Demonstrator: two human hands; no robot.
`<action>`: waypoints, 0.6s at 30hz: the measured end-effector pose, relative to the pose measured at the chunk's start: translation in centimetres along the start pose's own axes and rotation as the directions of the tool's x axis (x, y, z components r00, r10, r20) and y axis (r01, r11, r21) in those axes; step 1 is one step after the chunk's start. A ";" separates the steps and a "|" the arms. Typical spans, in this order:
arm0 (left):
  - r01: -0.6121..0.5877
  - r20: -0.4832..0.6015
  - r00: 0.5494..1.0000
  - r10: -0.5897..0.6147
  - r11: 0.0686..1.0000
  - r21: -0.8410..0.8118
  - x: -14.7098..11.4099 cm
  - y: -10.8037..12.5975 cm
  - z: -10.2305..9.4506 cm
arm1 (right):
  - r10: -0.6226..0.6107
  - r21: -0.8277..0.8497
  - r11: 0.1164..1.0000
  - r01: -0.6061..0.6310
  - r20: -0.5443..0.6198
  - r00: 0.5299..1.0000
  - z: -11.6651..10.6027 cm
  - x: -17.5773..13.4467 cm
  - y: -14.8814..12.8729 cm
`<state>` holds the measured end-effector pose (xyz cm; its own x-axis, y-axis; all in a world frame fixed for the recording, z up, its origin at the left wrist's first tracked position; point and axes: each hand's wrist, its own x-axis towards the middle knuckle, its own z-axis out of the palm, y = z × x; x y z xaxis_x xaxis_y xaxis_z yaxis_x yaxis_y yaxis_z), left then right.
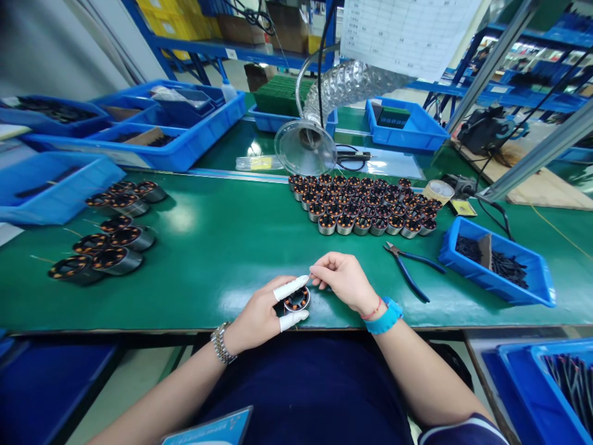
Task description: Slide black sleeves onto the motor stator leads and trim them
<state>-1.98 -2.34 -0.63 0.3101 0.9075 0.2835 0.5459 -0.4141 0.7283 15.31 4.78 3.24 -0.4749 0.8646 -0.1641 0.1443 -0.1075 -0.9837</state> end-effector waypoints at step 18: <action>0.000 -0.007 1.000 0.000 1.000 -0.001 -0.1 -0.1 0.1 | -0.013 -0.024 1.000 0.012 -0.018 1.000 0.1 -0.1 0.1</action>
<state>-1.99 -2.37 -0.79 0.3046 0.9080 0.2877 0.5451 -0.4139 0.7291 15.25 4.64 3.17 -0.4606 0.8748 -0.1501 0.1590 -0.0850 -0.9836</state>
